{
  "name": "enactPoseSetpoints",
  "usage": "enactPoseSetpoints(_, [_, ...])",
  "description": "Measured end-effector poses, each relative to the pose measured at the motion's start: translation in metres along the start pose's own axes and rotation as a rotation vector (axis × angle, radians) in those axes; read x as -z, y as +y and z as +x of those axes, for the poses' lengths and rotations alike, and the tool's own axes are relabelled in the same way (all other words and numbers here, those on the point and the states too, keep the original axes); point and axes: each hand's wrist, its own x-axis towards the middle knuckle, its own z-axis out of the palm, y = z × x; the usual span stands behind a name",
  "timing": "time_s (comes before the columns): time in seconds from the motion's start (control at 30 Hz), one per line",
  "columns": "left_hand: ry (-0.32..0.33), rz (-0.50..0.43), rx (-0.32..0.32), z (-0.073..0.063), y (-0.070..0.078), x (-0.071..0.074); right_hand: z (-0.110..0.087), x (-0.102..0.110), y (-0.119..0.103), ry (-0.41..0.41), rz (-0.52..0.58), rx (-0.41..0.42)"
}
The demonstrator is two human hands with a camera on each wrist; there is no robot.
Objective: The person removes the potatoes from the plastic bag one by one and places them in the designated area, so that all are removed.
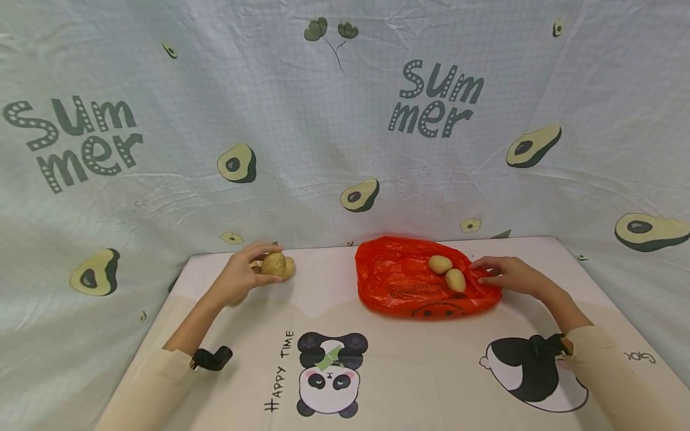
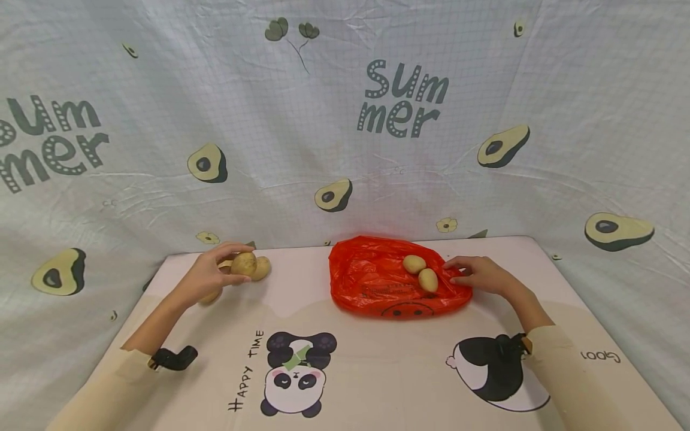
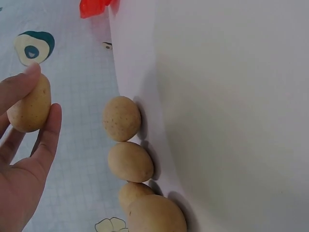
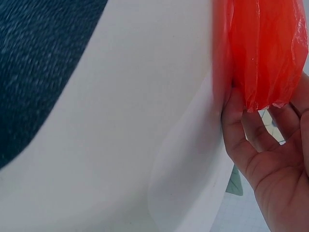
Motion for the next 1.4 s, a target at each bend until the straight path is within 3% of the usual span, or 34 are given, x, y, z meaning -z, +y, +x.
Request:
enactPoseSetpoints(0.6, [0.022, 0.095, 0.026, -0.010, -0.012, 0.013, -0.001, -0.002, 0.001, 0.005, 0.004, -0.004])
enactPoseSetpoints(1.03, [0.036, 0.169, -0.003, -0.016, -0.021, 0.023, -0.001, -0.004, 0.003, 0.011, -0.013, 0.010])
enactPoseSetpoints(1.4, [0.037, 0.211, 0.014, -0.020, -0.026, 0.023, 0.000, -0.002, 0.002, 0.016, -0.014, 0.011])
